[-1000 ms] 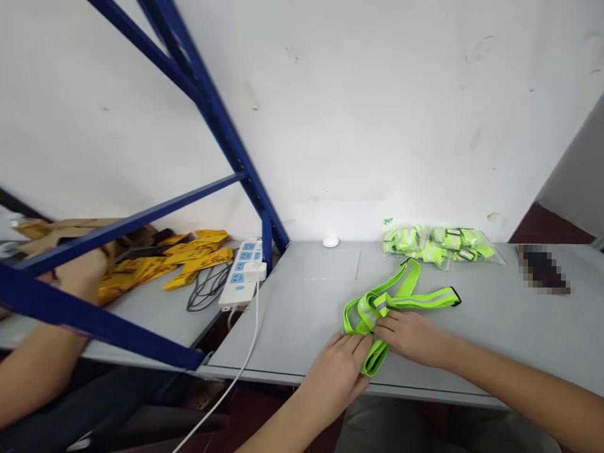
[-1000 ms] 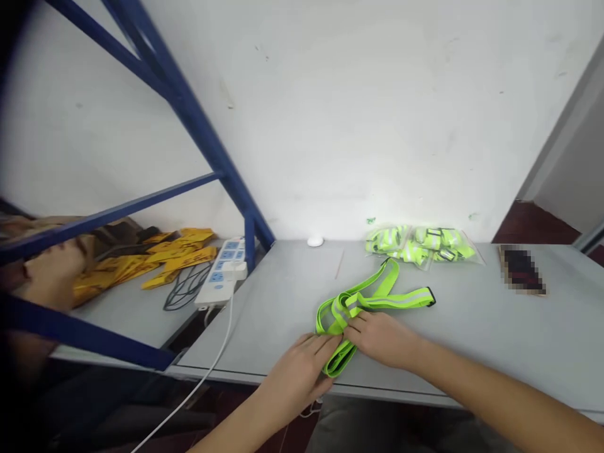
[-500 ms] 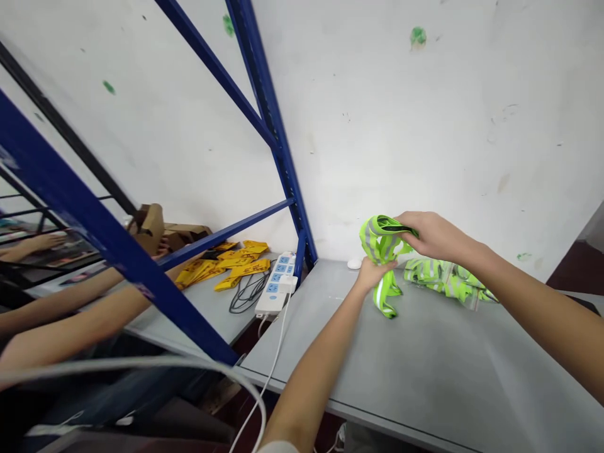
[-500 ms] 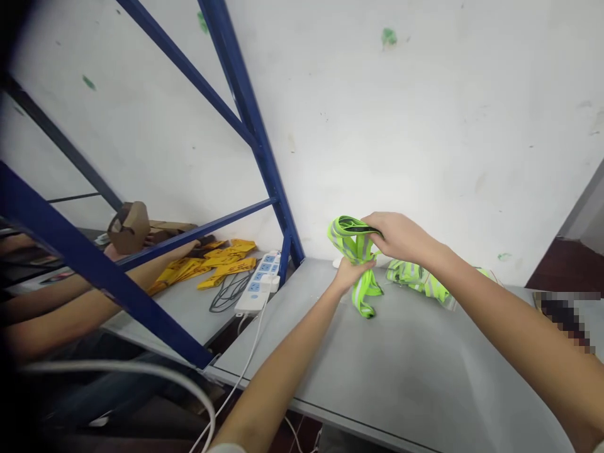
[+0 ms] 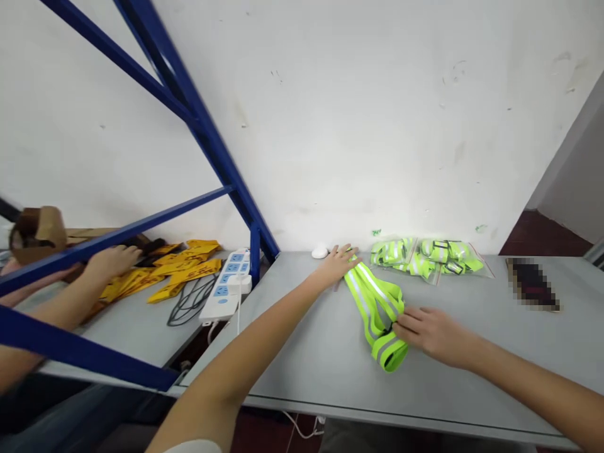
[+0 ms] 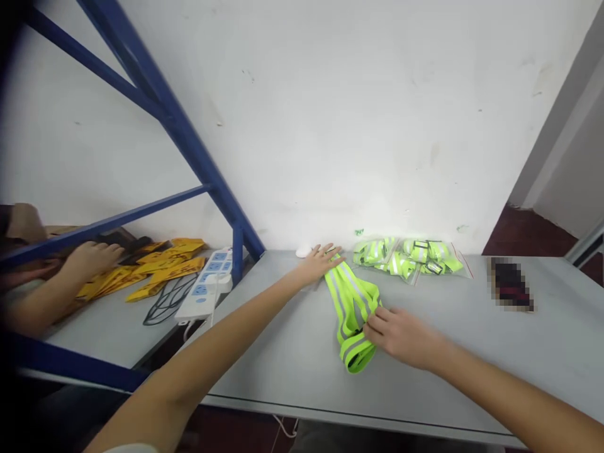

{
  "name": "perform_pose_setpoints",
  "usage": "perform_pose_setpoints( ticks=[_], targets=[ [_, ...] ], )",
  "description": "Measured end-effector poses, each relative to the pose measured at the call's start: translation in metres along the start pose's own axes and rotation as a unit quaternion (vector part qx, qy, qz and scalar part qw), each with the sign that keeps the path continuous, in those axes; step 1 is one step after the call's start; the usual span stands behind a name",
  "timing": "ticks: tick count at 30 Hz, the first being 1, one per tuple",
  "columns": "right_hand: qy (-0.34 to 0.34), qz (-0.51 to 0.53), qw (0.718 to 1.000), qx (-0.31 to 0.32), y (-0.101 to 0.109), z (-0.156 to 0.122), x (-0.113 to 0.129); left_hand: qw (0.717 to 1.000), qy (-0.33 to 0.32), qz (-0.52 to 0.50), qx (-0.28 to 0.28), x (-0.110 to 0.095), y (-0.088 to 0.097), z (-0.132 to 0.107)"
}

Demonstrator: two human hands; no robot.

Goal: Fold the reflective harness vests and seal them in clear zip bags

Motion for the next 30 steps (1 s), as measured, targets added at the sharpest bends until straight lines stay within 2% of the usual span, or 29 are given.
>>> perform_pose_setpoints(
  ticks=[2,4,6,7,8,10,12,14,17,19,21,24,26,27,28,29,30],
  targets=[
    [-0.019,0.028,0.999,0.012,-0.015,-0.004,0.007,1.0,0.009,0.014,0.021,-0.019,0.001,-0.021],
    [-0.059,0.075,0.995,0.017,-0.025,-0.008,0.008,0.999,0.007,0.003,0.035,-0.047,0.01,-0.047],
    [-0.1,0.152,0.983,0.022,-0.031,-0.009,0.007,0.989,-0.03,-0.126,0.071,-0.086,0.018,-0.072],
    [-0.117,0.2,0.972,0.026,-0.033,-0.008,0.006,0.978,-0.021,-0.193,0.073,-0.106,0.02,-0.083],
    [-0.129,0.25,0.959,0.027,-0.034,-0.007,0.004,0.967,-0.009,-0.243,0.079,-0.126,0.019,-0.092],
    [-0.142,0.334,0.932,0.025,-0.033,-0.004,0.001,0.958,0.005,-0.272,0.087,-0.158,0.009,-0.106],
    [-0.161,0.392,0.905,0.022,-0.033,-0.001,-0.004,0.957,0.037,-0.284,0.039,-0.174,-0.005,-0.114],
    [-0.204,0.435,0.877,0.012,-0.034,0.002,-0.009,0.942,0.07,-0.328,-0.014,-0.175,-0.017,-0.119],
    [-0.255,0.486,0.836,0.002,-0.037,0.004,-0.014,0.905,0.107,-0.404,-0.074,-0.163,-0.024,-0.125],
    [-0.266,0.495,0.827,0.022,-0.035,0.007,-0.014,0.88,0.127,-0.446,-0.102,-0.156,-0.023,-0.129],
    [-0.276,0.48,0.831,0.05,-0.031,0.009,-0.013,0.844,0.154,-0.495,-0.14,-0.151,-0.021,-0.132],
    [-0.265,0.446,0.851,0.083,-0.022,0.013,-0.012,0.764,0.187,-0.588,-0.187,-0.147,-0.022,-0.133],
    [-0.232,0.422,0.871,0.099,-0.018,0.017,-0.009,0.707,0.218,-0.644,-0.195,-0.146,-0.025,-0.13],
    [-0.213,0.409,0.881,0.103,-0.017,0.02,-0.008,0.688,0.238,-0.658,-0.193,-0.146,-0.026,-0.129],
    [-0.196,0.394,0.892,0.104,-0.017,0.023,-0.006,0.683,0.254,-0.66,-0.184,-0.146,-0.027,-0.128],
    [-0.182,0.381,0.901,0.102,-0.018,0.027,-0.004,0.695,0.261,-0.647,-0.171,-0.148,-0.027,-0.126],
    [-0.172,0.37,0.908,0.098,-0.02,0.03,-0.002,0.723,0.255,-0.623,-0.156,-0.15,-0.026,-0.125]
  ],
)
Point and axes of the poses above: each hand's wrist, its own z-axis towards the middle knuckle, its own y-axis out of the back of the hand, x = y × z, the point moved 2 cm from there along z, towards the middle knuckle, and after that the axes turned 2 degrees about y, right-handed, at the moved point
